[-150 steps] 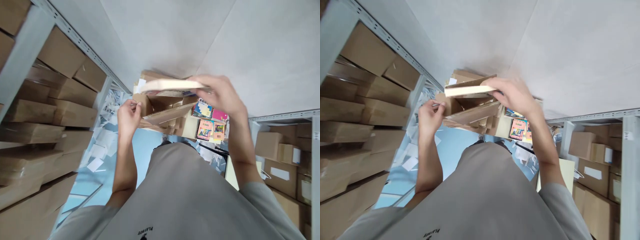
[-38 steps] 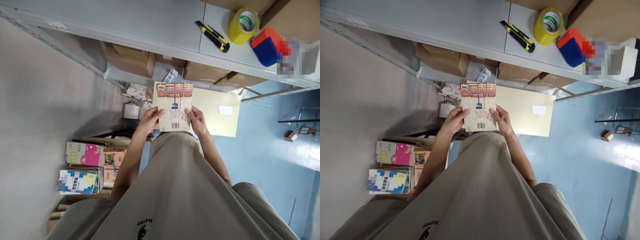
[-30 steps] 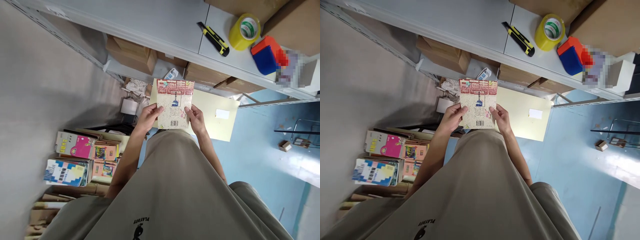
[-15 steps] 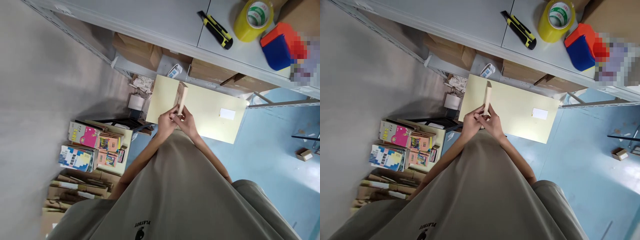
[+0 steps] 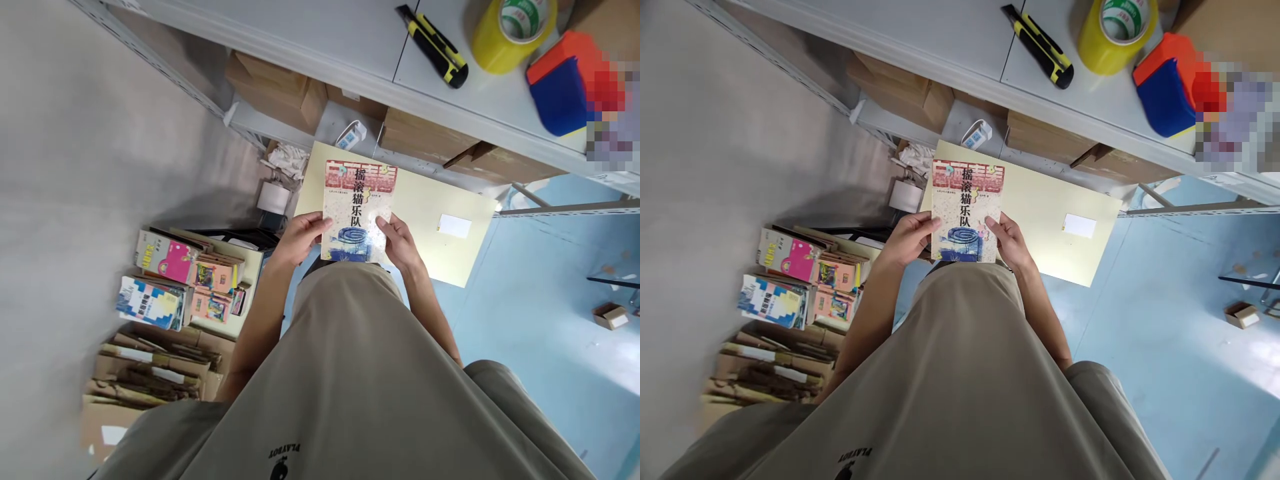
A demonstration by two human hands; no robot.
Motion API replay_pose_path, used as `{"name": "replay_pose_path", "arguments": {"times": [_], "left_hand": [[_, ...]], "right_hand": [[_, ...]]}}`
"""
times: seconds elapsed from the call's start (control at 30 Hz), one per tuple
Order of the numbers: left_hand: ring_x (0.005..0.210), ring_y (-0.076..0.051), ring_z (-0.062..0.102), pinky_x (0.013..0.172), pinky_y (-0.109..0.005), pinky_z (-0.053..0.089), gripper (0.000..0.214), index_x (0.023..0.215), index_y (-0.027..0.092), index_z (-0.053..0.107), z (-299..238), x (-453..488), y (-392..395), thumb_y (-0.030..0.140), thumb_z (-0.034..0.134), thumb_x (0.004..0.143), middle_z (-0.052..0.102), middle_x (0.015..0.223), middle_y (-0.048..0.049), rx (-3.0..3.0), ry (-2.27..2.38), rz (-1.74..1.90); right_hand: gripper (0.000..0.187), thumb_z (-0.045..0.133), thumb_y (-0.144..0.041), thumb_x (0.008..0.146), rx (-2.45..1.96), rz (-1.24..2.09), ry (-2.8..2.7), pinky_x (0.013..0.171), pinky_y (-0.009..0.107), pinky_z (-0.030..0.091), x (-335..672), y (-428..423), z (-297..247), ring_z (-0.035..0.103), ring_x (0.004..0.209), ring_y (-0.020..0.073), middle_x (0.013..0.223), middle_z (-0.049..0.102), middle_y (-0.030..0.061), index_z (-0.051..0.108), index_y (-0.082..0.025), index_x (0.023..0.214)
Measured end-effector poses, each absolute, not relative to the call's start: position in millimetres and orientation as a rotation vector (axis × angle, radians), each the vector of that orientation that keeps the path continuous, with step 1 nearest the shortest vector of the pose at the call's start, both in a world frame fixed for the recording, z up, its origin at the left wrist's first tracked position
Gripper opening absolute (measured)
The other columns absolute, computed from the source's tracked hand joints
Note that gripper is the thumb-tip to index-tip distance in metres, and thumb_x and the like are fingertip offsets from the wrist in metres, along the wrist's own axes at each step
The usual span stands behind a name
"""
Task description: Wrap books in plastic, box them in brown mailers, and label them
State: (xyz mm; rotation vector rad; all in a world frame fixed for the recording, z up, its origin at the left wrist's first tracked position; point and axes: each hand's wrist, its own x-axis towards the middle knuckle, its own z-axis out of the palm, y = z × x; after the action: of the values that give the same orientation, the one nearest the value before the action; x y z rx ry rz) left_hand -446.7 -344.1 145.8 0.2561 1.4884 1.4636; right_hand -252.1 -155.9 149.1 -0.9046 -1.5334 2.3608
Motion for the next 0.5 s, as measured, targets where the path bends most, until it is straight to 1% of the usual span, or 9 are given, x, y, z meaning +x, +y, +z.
{"name": "replay_pose_path", "arguments": {"times": [0.1,0.2,0.27,0.3,0.37,0.43,0.5], "left_hand": [[0.078,-0.024,0.078,0.070,-0.036,0.064,0.064,0.098,0.017,0.086,152.9,-434.8,-343.4,0.073,0.107,0.077,0.082,0.086,-0.0076,0.207,1.488,1.490],[0.068,-0.017,0.069,0.062,-0.030,0.058,0.065,0.093,0.016,0.085,156.7,-426.6,-338.1,0.074,0.109,0.073,0.076,0.079,-0.0037,0.183,1.523,1.526],[0.065,-0.015,0.064,0.059,-0.027,0.053,0.065,0.091,0.016,0.084,157.2,-423.7,-333.8,0.073,0.109,0.071,0.072,0.075,-0.0020,0.179,1.583,1.554],[0.065,-0.015,0.063,0.058,-0.026,0.051,0.064,0.091,0.016,0.085,157.1,-422.8,-331.7,0.073,0.109,0.072,0.072,0.075,-0.0019,0.181,1.627,1.568],[0.069,-0.016,0.066,0.060,-0.026,0.051,0.059,0.093,0.016,0.086,156.7,-421.0,-327.2,0.069,0.106,0.075,0.076,0.078,-0.0032,0.213,1.734,1.582],[0.078,-0.020,0.073,0.067,-0.027,0.056,0.049,0.093,0.017,0.087,156.2,-418.0,-322.2,0.063,0.101,0.083,0.080,0.083,-0.0048,0.281,1.859,1.566],[0.088,-0.024,0.081,0.077,-0.029,0.063,0.039,0.095,0.017,0.088,155.3,-412.2,-316.6,0.055,0.094,0.091,0.085,0.088,-0.0056,0.355,1.971,1.522]], "right_hand": [[0.076,0.083,-0.092,0.095,-0.871,2.378,-1.583,0.122,0.062,0.068,-248.9,-152.9,147.7,0.074,0.153,0.0411,0.138,0.090,0.0098,0.082,-0.031,0.141],[0.078,0.079,-0.092,0.097,-0.867,2.365,-1.622,0.123,0.063,0.069,-247.0,-148.7,139.4,0.077,0.150,0.0406,0.141,0.089,0.0096,0.080,-0.031,0.145],[0.079,0.079,-0.092,0.098,-0.893,2.287,-1.664,0.125,0.063,0.068,-246.8,-145.0,130.0,0.077,0.149,0.0400,0.145,0.088,0.0099,0.079,-0.031,0.149],[0.082,0.080,-0.092,0.097,-0.921,2.219,-1.684,0.128,0.063,0.066,-246.9,-143.2,124.7,0.076,0.150,0.0400,0.148,0.087,0.0104,0.077,-0.032,0.151],[0.089,0.083,-0.094,0.092,-0.986,2.058,-1.717,0.132,0.064,0.062,-248.2,-141.0,115.4,0.073,0.154,0.0410,0.160,0.081,0.0121,0.076,-0.032,0.155],[0.094,0.085,-0.096,0.089,-1.019,1.964,-1.734,0.136,0.067,0.058,-251.7,-143.7,109.9,0.069,0.160,0.0426,0.171,0.073,0.0141,0.075,-0.032,0.157],[0.097,0.085,-0.096,0.088,-1.002,2.004,-1.746,0.136,0.067,0.057,-258.5,-153.5,109.8,0.066,0.163,0.0438,0.175,0.070,0.0163,0.074,-0.031,0.159]]}}
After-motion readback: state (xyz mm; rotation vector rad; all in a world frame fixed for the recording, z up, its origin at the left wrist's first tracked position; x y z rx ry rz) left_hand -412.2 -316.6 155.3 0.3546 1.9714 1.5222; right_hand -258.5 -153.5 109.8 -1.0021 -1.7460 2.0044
